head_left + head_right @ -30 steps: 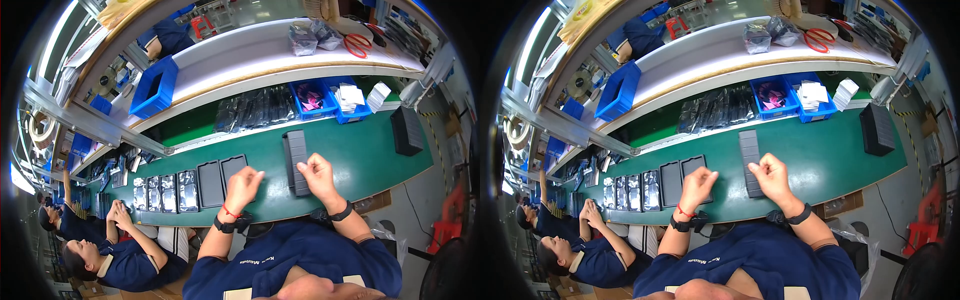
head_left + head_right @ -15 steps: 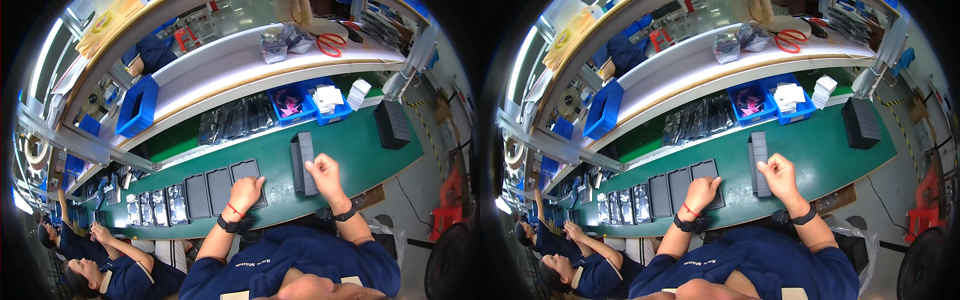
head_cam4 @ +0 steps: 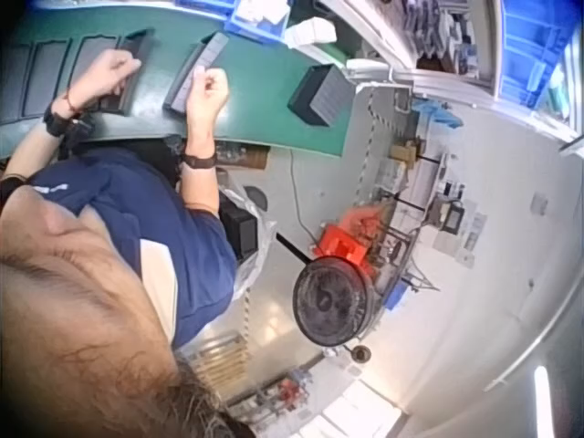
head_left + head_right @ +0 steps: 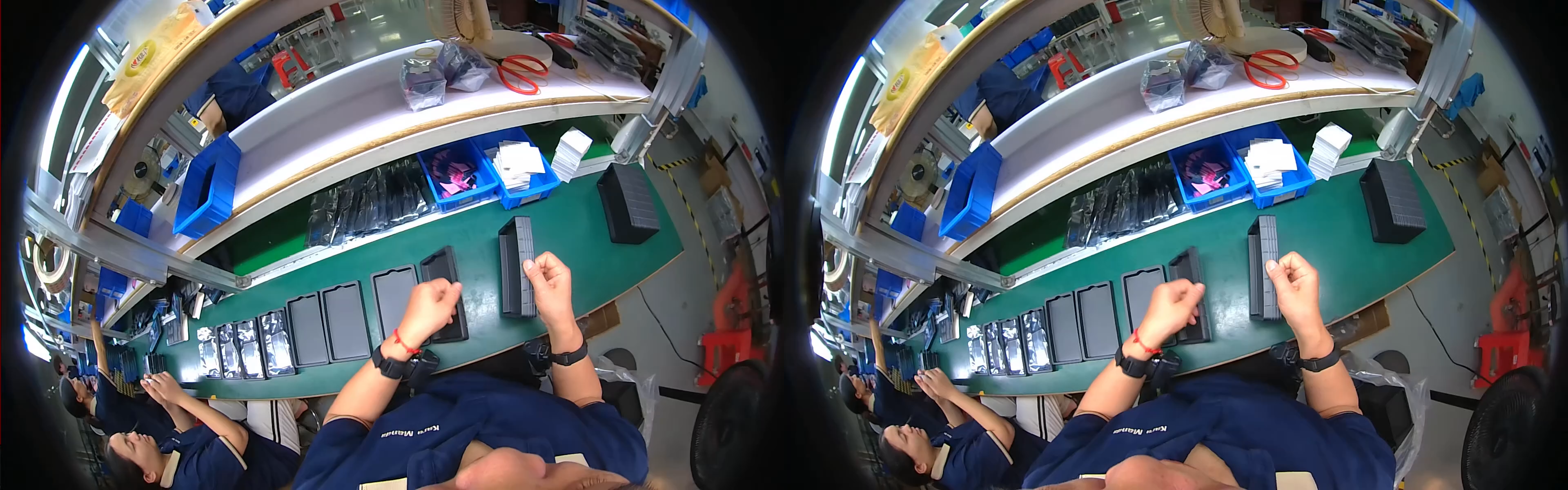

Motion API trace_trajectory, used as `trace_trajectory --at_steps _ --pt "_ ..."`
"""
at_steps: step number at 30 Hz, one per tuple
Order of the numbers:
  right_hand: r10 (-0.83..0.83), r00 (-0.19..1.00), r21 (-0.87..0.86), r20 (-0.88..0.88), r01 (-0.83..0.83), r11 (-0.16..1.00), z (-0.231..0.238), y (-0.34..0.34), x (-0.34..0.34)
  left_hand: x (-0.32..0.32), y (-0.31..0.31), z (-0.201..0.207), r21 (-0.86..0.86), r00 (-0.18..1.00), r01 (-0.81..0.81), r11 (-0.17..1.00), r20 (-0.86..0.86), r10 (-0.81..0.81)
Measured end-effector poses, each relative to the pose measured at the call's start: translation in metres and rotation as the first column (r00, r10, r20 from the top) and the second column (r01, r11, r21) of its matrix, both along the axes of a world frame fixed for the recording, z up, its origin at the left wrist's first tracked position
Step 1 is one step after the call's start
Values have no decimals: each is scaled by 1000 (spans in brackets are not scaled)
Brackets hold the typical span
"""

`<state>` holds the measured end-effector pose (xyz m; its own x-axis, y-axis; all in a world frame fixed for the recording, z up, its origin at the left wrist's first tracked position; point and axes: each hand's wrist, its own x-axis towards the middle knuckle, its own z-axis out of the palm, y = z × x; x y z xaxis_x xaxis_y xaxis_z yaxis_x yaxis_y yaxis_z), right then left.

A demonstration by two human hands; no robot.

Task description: Unpack plastic trays, attach labels/stickers, and pack smartphone cases into protective sleeves and bags.

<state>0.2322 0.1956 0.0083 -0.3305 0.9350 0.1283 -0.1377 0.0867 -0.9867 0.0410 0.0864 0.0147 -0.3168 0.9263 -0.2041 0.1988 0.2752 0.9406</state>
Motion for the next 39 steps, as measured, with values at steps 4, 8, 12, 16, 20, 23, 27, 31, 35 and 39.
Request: trace_trajectory --at_steps 4,8,12,16,20,23,27,31,35,39 --pt "-7 998 99 63 1 995 6 -7 -5 0 10 -26 -74 702 169 983 -691 -173" --pt "47 993 183 112 -67 981 5 -22 -15 32 21 17 152 969 168 974 157 -192" --pt "21 996 171 86 -35 985 5 -21 -9 46 32 13 225 952 140 964 239 -193" --pt "-158 987 118 11 156 981 -4 7 23 43 41 3 148 959 121 981 238 -155" --pt "-179 974 180 140 153 972 7 15 40 56 60 -12 72 876 273 959 -431 -217" --pt "-185 942 281 278 104 954 13 4 36 81 65 5 147 964 233 961 -164 -208" --pt "-246 921 401 302 112 909 14 -1 35 98 78 7 245 965 177 953 148 -217" --pt "-386 901 256 196 333 908 5 22 71 104 86 5 212 956 123 969 235 -173" --pt "-383 877 248 289 318 915 14 30 93 118 103 -24 72 957 289 955 -42 -287" --pt "-339 862 368 377 197 909 18 18 80 136 111 -23 173 952 297 939 16 -305"
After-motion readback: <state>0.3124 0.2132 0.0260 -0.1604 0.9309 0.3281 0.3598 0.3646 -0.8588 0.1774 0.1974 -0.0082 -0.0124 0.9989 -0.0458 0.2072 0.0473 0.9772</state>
